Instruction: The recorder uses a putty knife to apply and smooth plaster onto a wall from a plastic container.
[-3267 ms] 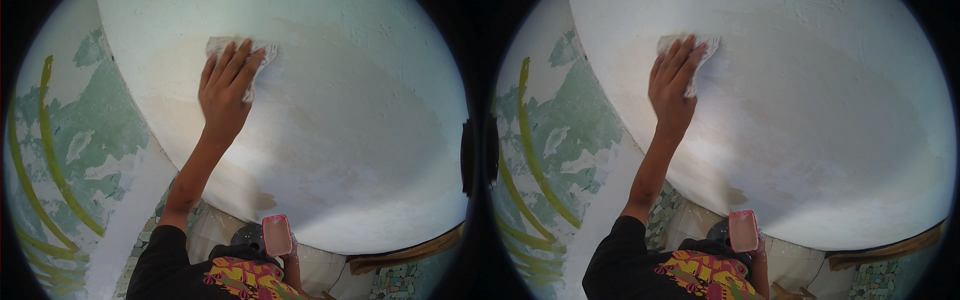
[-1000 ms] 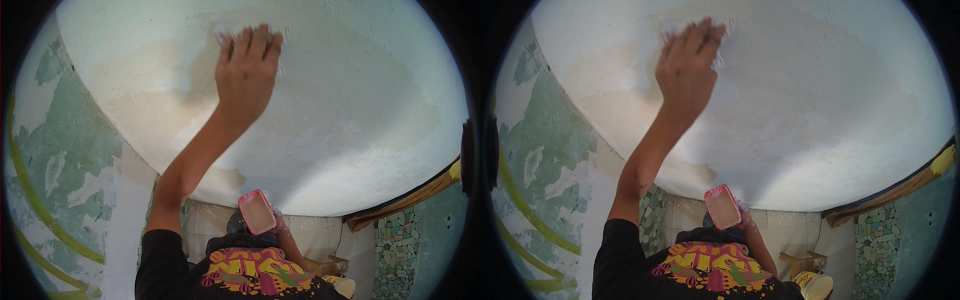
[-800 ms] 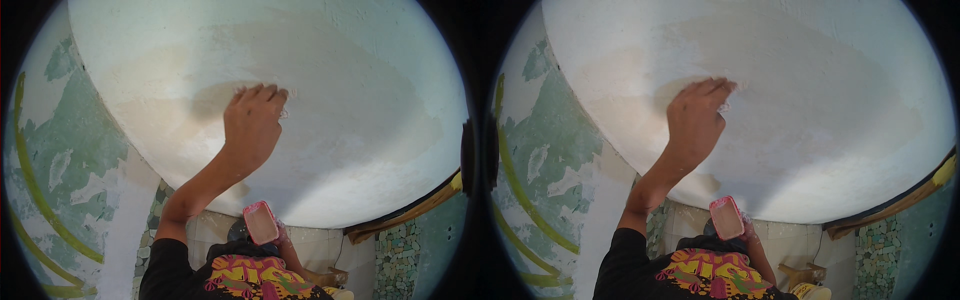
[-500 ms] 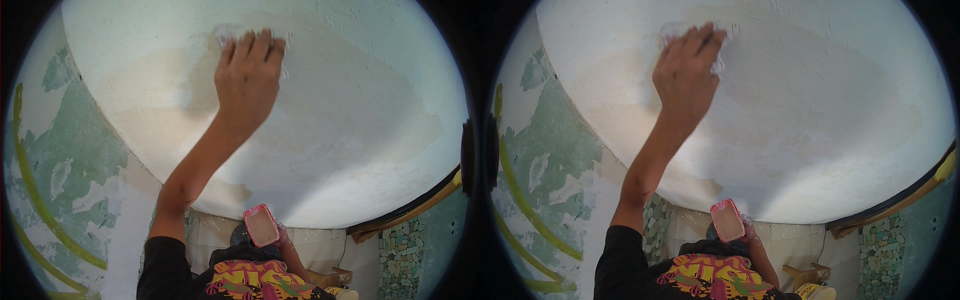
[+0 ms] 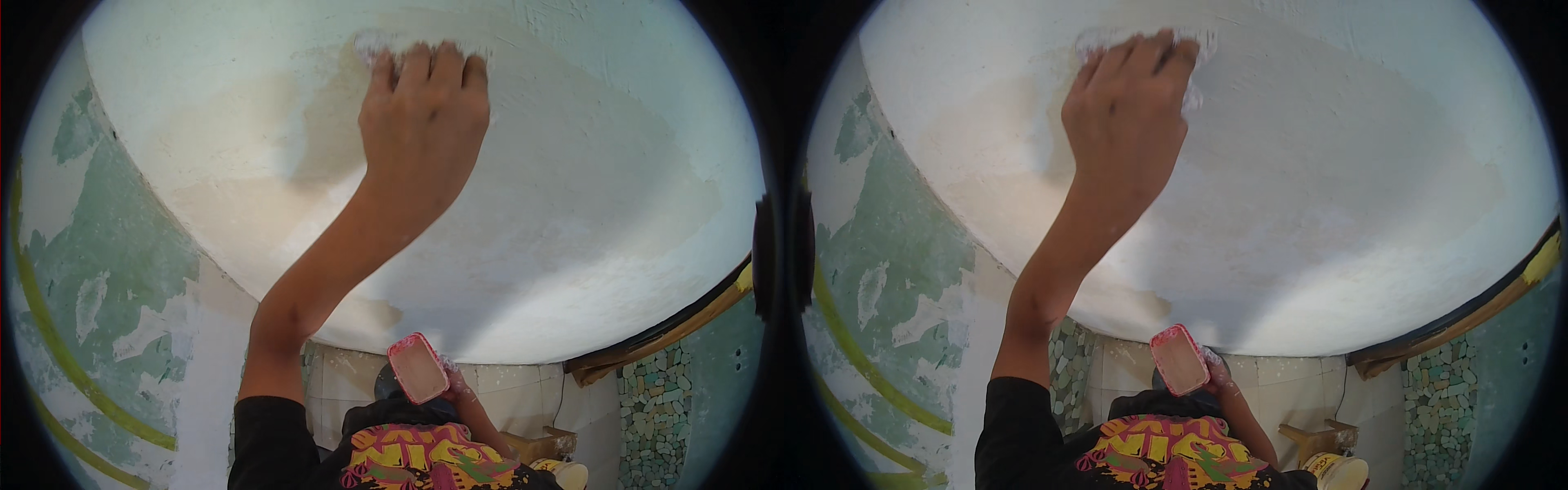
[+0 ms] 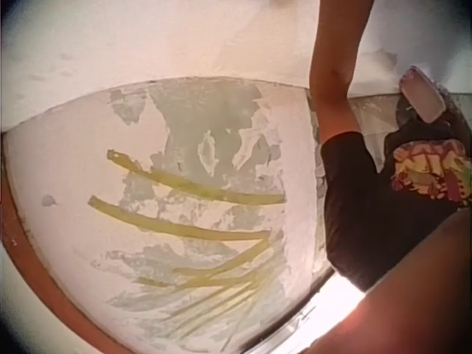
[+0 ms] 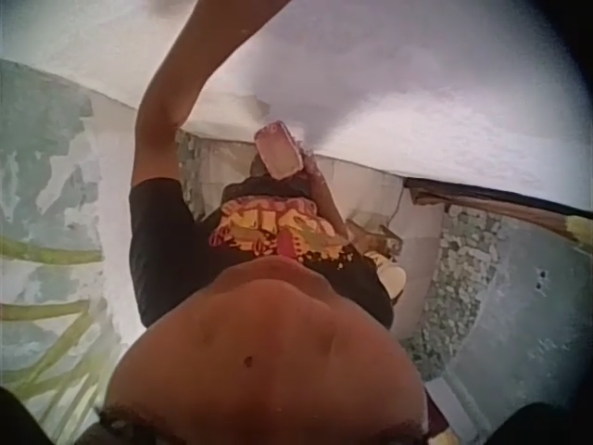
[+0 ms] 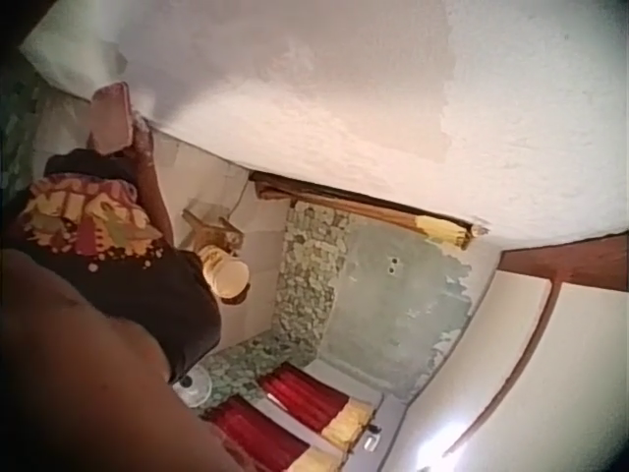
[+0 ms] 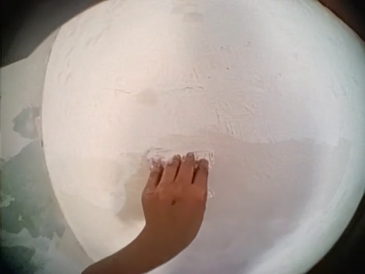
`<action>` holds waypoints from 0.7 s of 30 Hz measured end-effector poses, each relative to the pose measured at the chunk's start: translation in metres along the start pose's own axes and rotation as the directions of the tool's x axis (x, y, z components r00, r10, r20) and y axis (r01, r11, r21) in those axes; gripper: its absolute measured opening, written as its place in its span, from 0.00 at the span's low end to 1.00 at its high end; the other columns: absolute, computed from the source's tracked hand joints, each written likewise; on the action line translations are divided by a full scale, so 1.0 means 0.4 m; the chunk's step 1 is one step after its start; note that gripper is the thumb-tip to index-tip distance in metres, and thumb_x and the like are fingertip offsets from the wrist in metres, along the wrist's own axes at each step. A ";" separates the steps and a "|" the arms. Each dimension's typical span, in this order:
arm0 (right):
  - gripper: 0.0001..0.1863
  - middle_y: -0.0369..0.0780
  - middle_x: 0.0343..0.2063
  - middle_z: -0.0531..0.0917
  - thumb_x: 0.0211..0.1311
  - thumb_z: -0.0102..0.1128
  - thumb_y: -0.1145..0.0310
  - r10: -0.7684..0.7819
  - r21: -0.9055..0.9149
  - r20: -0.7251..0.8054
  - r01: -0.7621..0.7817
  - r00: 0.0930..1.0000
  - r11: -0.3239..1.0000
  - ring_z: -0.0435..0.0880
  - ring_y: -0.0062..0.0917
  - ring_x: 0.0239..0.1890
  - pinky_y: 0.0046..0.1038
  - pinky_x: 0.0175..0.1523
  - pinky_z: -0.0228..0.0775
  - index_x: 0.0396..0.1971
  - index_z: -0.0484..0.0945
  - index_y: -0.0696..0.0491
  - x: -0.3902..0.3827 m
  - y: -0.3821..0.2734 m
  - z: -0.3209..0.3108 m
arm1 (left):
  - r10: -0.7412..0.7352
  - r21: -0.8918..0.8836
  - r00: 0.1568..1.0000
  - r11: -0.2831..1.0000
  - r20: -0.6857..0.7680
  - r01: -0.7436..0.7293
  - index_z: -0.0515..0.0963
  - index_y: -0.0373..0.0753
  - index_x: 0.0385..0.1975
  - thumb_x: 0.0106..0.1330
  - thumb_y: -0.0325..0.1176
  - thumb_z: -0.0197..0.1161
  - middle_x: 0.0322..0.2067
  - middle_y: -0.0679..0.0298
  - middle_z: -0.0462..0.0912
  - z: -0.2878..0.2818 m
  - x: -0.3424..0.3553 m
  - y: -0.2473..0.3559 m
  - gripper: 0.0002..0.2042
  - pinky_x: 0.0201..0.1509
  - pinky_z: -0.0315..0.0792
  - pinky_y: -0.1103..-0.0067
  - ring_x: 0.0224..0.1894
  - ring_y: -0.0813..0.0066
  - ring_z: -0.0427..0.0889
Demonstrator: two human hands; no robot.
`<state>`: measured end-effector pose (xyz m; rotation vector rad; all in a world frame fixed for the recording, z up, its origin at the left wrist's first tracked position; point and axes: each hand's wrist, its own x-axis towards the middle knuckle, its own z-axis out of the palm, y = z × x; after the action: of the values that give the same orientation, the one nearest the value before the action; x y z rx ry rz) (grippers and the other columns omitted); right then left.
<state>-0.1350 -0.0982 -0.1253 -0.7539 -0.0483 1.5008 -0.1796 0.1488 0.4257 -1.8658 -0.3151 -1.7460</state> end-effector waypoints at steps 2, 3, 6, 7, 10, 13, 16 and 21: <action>0.27 0.43 0.57 0.83 0.74 0.55 0.50 -0.038 -0.053 -0.047 0.036 0.998 0.998 0.84 0.34 0.56 0.40 0.62 0.78 0.61 0.76 0.55 -0.007 0.007 0.014 | 0.005 -0.039 0.993 0.999 0.121 0.000 0.84 0.38 0.31 0.50 0.26 0.66 0.34 0.60 0.82 -0.025 -0.068 0.016 0.07 0.55 0.77 0.59 0.41 0.63 0.82; 0.28 0.43 0.59 0.82 0.74 0.54 0.50 -0.022 -0.022 -0.011 0.021 1.000 1.000 0.84 0.35 0.57 0.40 0.62 0.77 0.63 0.74 0.55 -0.025 0.000 0.032 | 0.016 -0.053 0.981 0.999 0.193 -0.006 0.85 0.38 0.36 0.52 0.27 0.66 0.39 0.60 0.84 -0.037 -0.112 0.019 0.10 0.56 0.76 0.59 0.45 0.63 0.82; 0.30 0.45 0.62 0.80 0.74 0.52 0.50 0.010 0.025 0.022 -0.011 1.000 1.000 0.81 0.37 0.61 0.42 0.65 0.74 0.66 0.72 0.55 -0.049 -0.029 0.057 | -0.022 -0.144 0.912 0.986 0.410 0.088 0.86 0.40 0.41 0.53 0.26 0.67 0.43 0.62 0.85 -0.094 -0.171 0.022 0.14 0.57 0.76 0.62 0.48 0.65 0.83; 0.31 0.46 0.63 0.79 0.75 0.50 0.49 0.022 0.049 0.023 -0.023 0.999 0.999 0.80 0.39 0.63 0.44 0.67 0.72 0.67 0.71 0.55 -0.057 -0.026 0.053 | -0.023 -0.146 0.909 0.985 0.415 0.092 0.86 0.40 0.41 0.53 0.26 0.67 0.43 0.62 0.85 -0.109 -0.159 0.010 0.14 0.57 0.76 0.62 0.48 0.65 0.83; 0.33 0.47 0.68 0.73 0.77 0.44 0.47 -0.357 0.067 0.810 0.531 0.466 0.844 0.76 0.42 0.67 0.47 0.71 0.68 0.71 0.67 0.54 0.067 -0.041 -0.190 | -0.133 -0.361 0.947 0.902 0.292 0.238 0.86 0.44 0.44 0.51 0.25 0.67 0.45 0.66 0.85 -0.121 -0.020 0.019 0.18 0.56 0.76 0.65 0.49 0.68 0.83; 0.33 0.46 0.67 0.74 0.74 0.46 0.48 0.042 0.366 0.145 -0.093 0.989 0.926 0.76 0.44 0.66 0.48 0.73 0.63 0.69 0.69 0.55 -0.014 -0.021 -0.017 | -0.201 -0.185 0.978 0.964 -0.046 0.189 0.86 0.47 0.48 0.52 0.20 0.64 0.49 0.68 0.87 -0.096 0.007 -0.057 0.22 0.57 0.77 0.69 0.53 0.67 0.85; 0.34 0.47 0.69 0.72 0.74 0.48 0.47 -0.021 0.108 0.039 0.017 0.999 0.994 0.75 0.44 0.67 0.48 0.73 0.64 0.71 0.67 0.55 0.000 -0.017 -0.003 | -0.031 -0.125 0.991 0.992 -0.129 0.015 0.86 0.42 0.38 0.48 0.23 0.66 0.37 0.66 0.84 -0.022 0.054 -0.029 0.15 0.47 0.76 0.70 0.43 0.69 0.83; 0.34 0.47 0.68 0.73 0.74 0.48 0.47 -0.086 0.136 0.063 0.077 0.994 0.988 0.75 0.44 0.67 0.48 0.73 0.65 0.70 0.68 0.55 0.002 0.015 -0.076 | 0.000 -0.098 0.993 0.995 0.119 0.012 0.83 0.38 0.28 0.50 0.26 0.65 0.32 0.63 0.81 -0.015 -0.005 0.065 0.06 0.51 0.75 0.70 0.40 0.66 0.81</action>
<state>-0.1257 -0.1107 -0.1519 -0.5855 -0.0298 1.4369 -0.1710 0.1248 0.4177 -2.0454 -0.2848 -1.6853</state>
